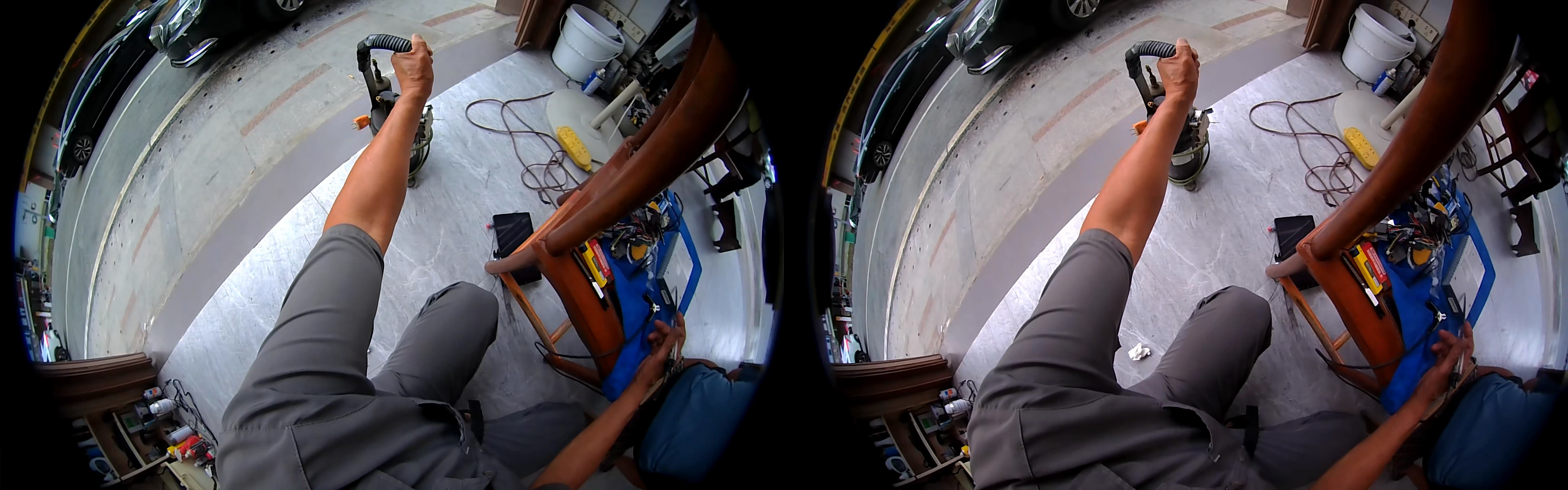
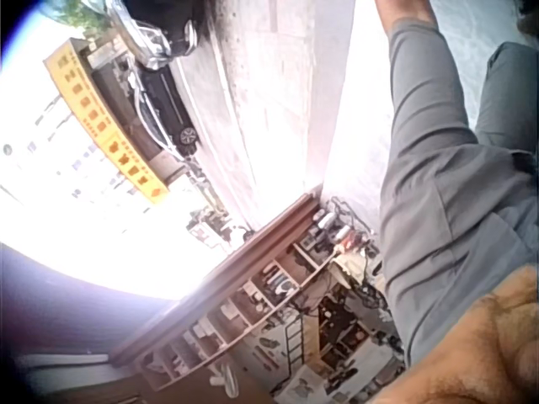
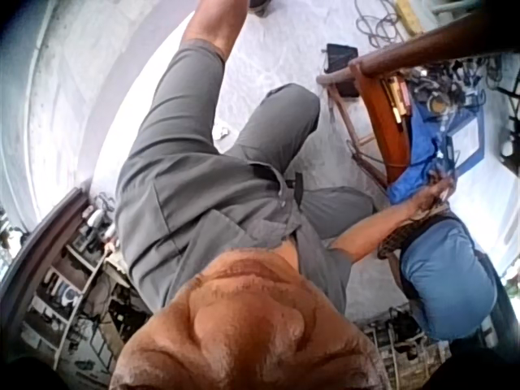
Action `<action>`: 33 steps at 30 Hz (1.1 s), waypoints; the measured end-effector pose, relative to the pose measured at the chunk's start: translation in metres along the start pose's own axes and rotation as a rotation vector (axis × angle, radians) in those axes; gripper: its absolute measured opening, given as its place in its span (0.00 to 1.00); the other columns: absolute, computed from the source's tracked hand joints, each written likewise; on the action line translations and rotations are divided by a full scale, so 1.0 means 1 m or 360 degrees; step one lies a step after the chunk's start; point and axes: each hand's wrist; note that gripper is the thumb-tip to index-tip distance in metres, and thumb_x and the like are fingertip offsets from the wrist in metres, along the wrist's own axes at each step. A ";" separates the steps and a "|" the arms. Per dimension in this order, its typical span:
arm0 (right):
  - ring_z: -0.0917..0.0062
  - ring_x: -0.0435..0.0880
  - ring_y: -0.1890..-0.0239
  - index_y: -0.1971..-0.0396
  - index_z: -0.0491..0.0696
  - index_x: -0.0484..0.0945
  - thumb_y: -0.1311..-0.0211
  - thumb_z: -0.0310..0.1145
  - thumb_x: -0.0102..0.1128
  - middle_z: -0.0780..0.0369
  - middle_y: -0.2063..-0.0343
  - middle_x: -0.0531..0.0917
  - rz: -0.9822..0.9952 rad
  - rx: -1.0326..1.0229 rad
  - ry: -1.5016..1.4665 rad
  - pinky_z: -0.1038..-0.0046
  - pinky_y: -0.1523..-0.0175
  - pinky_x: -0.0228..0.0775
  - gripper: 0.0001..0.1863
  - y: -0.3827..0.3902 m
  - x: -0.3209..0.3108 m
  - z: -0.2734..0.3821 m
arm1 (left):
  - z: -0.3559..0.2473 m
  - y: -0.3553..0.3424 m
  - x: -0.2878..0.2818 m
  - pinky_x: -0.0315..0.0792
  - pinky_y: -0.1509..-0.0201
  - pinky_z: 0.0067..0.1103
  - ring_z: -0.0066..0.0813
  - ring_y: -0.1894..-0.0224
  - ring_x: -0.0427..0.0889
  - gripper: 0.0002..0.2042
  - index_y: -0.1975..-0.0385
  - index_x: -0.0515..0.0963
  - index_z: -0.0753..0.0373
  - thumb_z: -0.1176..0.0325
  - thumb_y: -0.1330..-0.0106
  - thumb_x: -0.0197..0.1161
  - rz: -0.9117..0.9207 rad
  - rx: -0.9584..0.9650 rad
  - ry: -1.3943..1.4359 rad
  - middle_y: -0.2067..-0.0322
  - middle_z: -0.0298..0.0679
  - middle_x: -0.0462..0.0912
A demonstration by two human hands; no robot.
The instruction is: The person sits on the floor and uses a screwdriver to unscrew a silver electronic device. They then use a soldering iron to work on wires and components, occasionally picking up and inspecting small parts. The person also handles a vacuum cleaner briefly before returning to the electronics repair.
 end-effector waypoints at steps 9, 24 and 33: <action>0.88 0.75 0.69 0.32 0.48 0.72 0.18 0.54 0.48 0.63 0.63 0.86 0.0055 -0.0056 0.0102 0.83 0.61 0.66 0.29 -0.003 -0.002 -0.001 | 0.002 -0.003 -0.005 0.57 0.82 0.22 0.18 0.87 0.66 0.24 0.85 0.70 0.58 0.57 0.23 0.58 0.0035 0.0024 0.0024 0.87 0.29 0.70; 0.86 0.75 0.69 0.33 0.43 0.72 0.17 0.49 0.48 0.61 0.64 0.85 0.0043 -0.0056 0.0089 0.82 0.61 0.67 0.27 -0.001 -0.002 0.004 | -0.011 0.020 -0.017 0.59 0.75 0.29 0.22 0.77 0.58 0.26 0.82 0.67 0.67 0.57 0.28 0.70 0.0238 0.0230 -0.0520 0.84 0.32 0.62; 0.86 0.74 0.69 0.33 0.43 0.72 0.17 0.50 0.47 0.61 0.63 0.85 0.0004 -0.0002 0.0127 0.81 0.60 0.67 0.28 0.004 0.013 0.015 | -0.008 0.014 -0.053 0.73 0.62 0.33 0.34 0.66 0.79 0.21 0.67 0.75 0.69 0.56 0.33 0.73 0.0350 0.0222 -0.0890 0.70 0.45 0.80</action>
Point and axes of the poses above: each hand's wrist, its own y-axis away from the middle knuckle, its own x-axis out of the palm, z = x × y
